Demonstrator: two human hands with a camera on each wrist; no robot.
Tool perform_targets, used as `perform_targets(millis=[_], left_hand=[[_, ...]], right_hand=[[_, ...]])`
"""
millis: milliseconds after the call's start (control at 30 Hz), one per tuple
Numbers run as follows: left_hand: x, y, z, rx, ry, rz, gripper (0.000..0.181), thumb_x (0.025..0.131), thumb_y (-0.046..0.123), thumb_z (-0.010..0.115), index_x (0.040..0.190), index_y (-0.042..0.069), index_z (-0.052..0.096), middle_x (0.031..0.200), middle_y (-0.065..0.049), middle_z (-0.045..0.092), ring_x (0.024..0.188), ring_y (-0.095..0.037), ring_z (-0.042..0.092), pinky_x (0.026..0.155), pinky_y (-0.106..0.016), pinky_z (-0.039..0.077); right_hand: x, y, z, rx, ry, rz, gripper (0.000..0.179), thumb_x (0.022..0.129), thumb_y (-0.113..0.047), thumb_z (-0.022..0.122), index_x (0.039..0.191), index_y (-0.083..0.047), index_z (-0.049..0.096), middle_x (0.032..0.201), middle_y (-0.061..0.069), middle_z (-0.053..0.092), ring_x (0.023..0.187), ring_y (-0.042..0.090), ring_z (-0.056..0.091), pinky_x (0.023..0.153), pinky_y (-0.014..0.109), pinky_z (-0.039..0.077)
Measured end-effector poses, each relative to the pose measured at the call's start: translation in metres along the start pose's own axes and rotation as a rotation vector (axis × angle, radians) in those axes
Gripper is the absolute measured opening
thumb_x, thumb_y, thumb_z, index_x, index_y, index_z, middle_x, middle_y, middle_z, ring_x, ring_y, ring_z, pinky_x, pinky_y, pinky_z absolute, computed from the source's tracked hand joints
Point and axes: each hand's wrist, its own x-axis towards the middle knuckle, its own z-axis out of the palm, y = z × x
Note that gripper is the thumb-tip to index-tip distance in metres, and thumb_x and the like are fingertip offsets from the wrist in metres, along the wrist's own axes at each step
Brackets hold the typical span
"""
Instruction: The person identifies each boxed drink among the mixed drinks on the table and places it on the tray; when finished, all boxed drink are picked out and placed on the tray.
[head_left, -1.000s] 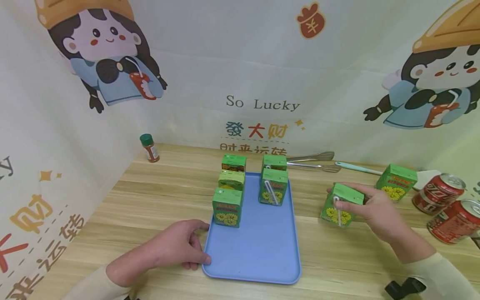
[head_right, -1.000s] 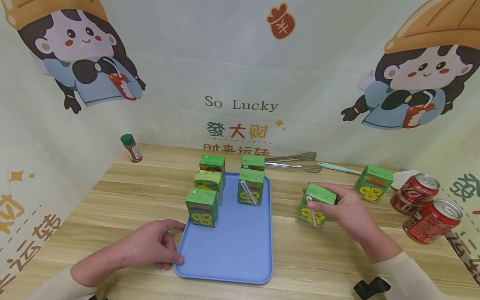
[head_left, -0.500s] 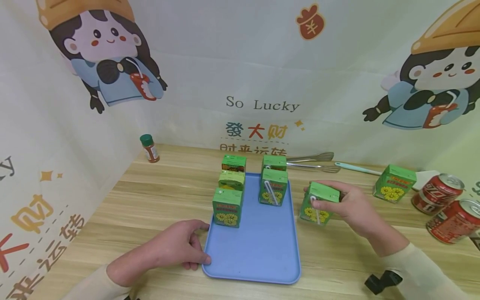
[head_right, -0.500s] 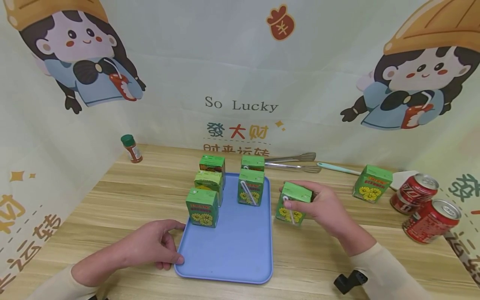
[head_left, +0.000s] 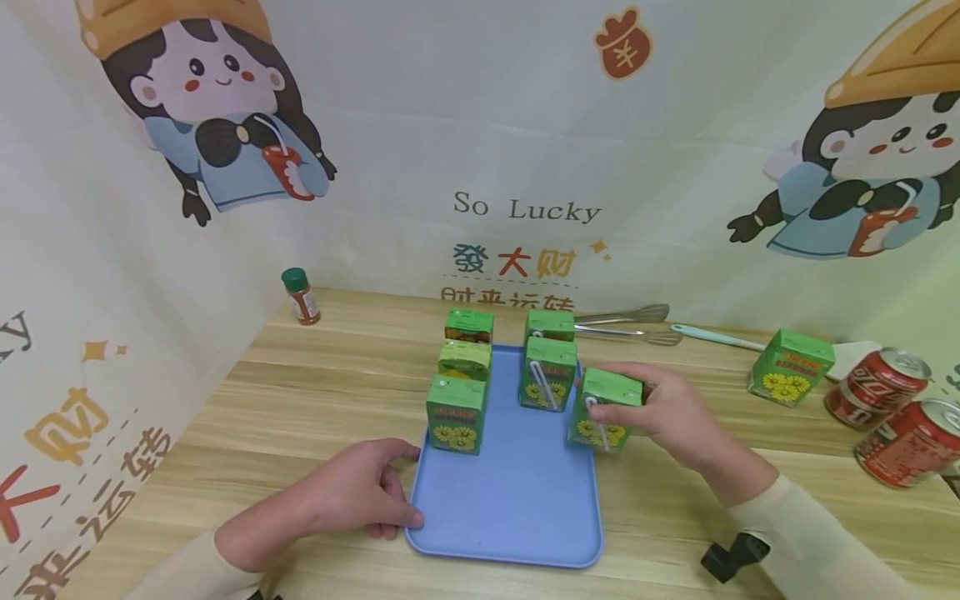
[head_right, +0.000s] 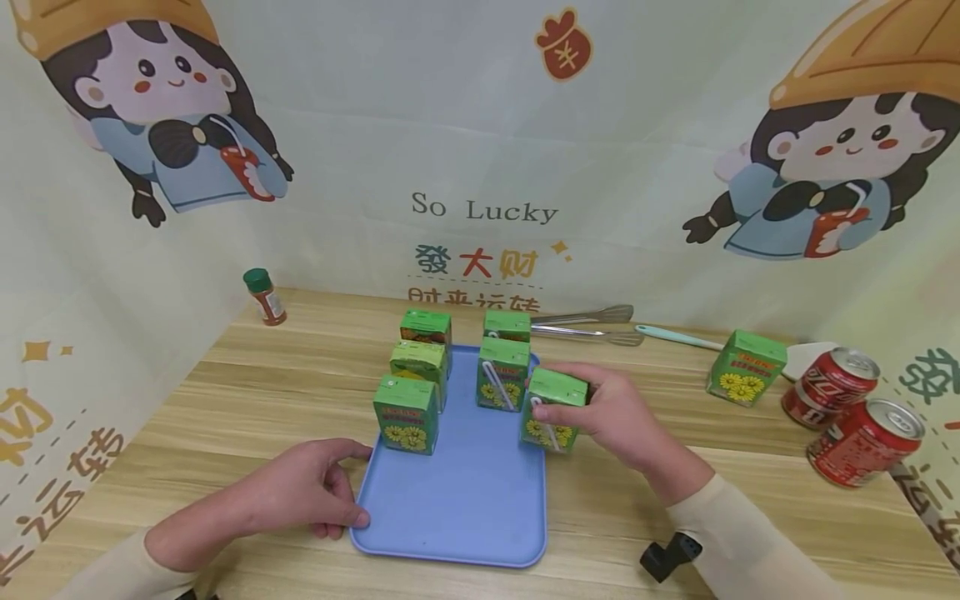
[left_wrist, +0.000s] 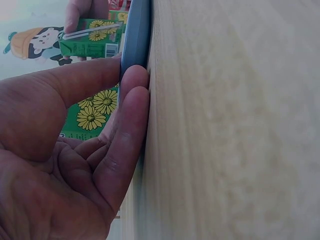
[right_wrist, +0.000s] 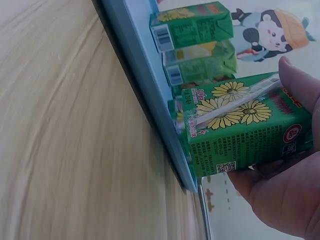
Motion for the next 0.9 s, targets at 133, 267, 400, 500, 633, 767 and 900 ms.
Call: perform_targets(millis=[133, 267, 400, 500, 633, 767, 900], left_hand=[[0.0, 0.0, 0.0, -0.002, 0.002, 0.006, 0.093, 0.087, 0.011, 0.096, 0.157, -0.018, 0.043, 0.074, -0.007, 0.075, 0.062, -0.025, 0.073, 0.058, -0.041, 0.064], [0.0, -0.001, 0.0, 0.0, 0.0, 0.006, 0.093, 0.087, 0.012, 0.096, 0.157, -0.018, 0.043, 0.074, -0.007, 0.075, 0.062, -0.025, 0.073, 0.059, -0.042, 0.065], [0.001, -0.001, 0.0, 0.0, -0.002, 0.005, 0.093, 0.087, 0.012, 0.096, 0.157, -0.017, 0.043, 0.074, -0.007, 0.076, 0.062, -0.025, 0.073, 0.059, -0.042, 0.065], [0.0, -0.001, 0.0, 0.0, 0.002, 0.007, 0.093, 0.087, 0.012, 0.096, 0.157, -0.018, 0.043, 0.074, -0.007, 0.075, 0.062, -0.025, 0.073, 0.059, -0.042, 0.065], [0.0, 0.0, 0.0, -0.003, 0.004, 0.007, 0.092, 0.087, 0.011, 0.096, 0.157, -0.018, 0.043, 0.074, -0.007, 0.075, 0.062, -0.025, 0.073, 0.059, -0.042, 0.065], [0.0, 0.0, 0.0, -0.004, 0.004, 0.004, 0.092, 0.087, 0.011, 0.096, 0.157, -0.018, 0.043, 0.074, -0.007, 0.075, 0.062, -0.025, 0.073, 0.059, -0.042, 0.065], [0.0, -0.001, 0.001, -0.005, 0.004, 0.003, 0.092, 0.087, 0.011, 0.096, 0.157, -0.017, 0.044, 0.074, -0.007, 0.075, 0.062, -0.025, 0.073, 0.059, -0.042, 0.065]], right_hand=[[0.005, 0.0, 0.008, -0.004, -0.011, 0.007, 0.057, 0.091, -0.008, 0.093, 0.143, 0.003, 0.071, 0.128, 0.02, 0.078, 0.103, 0.02, 0.077, 0.087, 0.033, 0.066], [0.01, 0.001, 0.018, 0.009, -0.032, 0.016, 0.057, 0.09, -0.007, 0.093, 0.142, 0.002, 0.072, 0.128, 0.02, 0.077, 0.102, 0.021, 0.076, 0.086, 0.033, 0.066], [0.015, 0.001, 0.027, 0.014, -0.043, 0.032, 0.056, 0.089, -0.01, 0.095, 0.141, -0.002, 0.074, 0.13, 0.018, 0.077, 0.102, 0.022, 0.075, 0.086, 0.033, 0.066], [0.018, 0.0, 0.033, 0.017, -0.044, 0.041, 0.057, 0.088, -0.011, 0.096, 0.141, -0.003, 0.075, 0.128, 0.017, 0.077, 0.103, 0.024, 0.075, 0.087, 0.033, 0.066], [0.022, 0.0, 0.039, 0.001, -0.056, 0.028, 0.058, 0.088, -0.013, 0.097, 0.141, -0.004, 0.075, 0.127, 0.017, 0.077, 0.1, 0.026, 0.074, 0.084, 0.034, 0.066], [0.027, 0.002, 0.045, -0.019, -0.06, 0.034, 0.06, 0.087, -0.018, 0.098, 0.142, -0.007, 0.076, 0.125, 0.015, 0.077, 0.098, 0.026, 0.074, 0.083, 0.034, 0.065], [0.03, 0.003, 0.049, -0.012, -0.064, 0.048, 0.059, 0.087, -0.019, 0.098, 0.141, -0.009, 0.077, 0.129, 0.013, 0.075, 0.102, 0.025, 0.073, 0.087, 0.033, 0.063]])
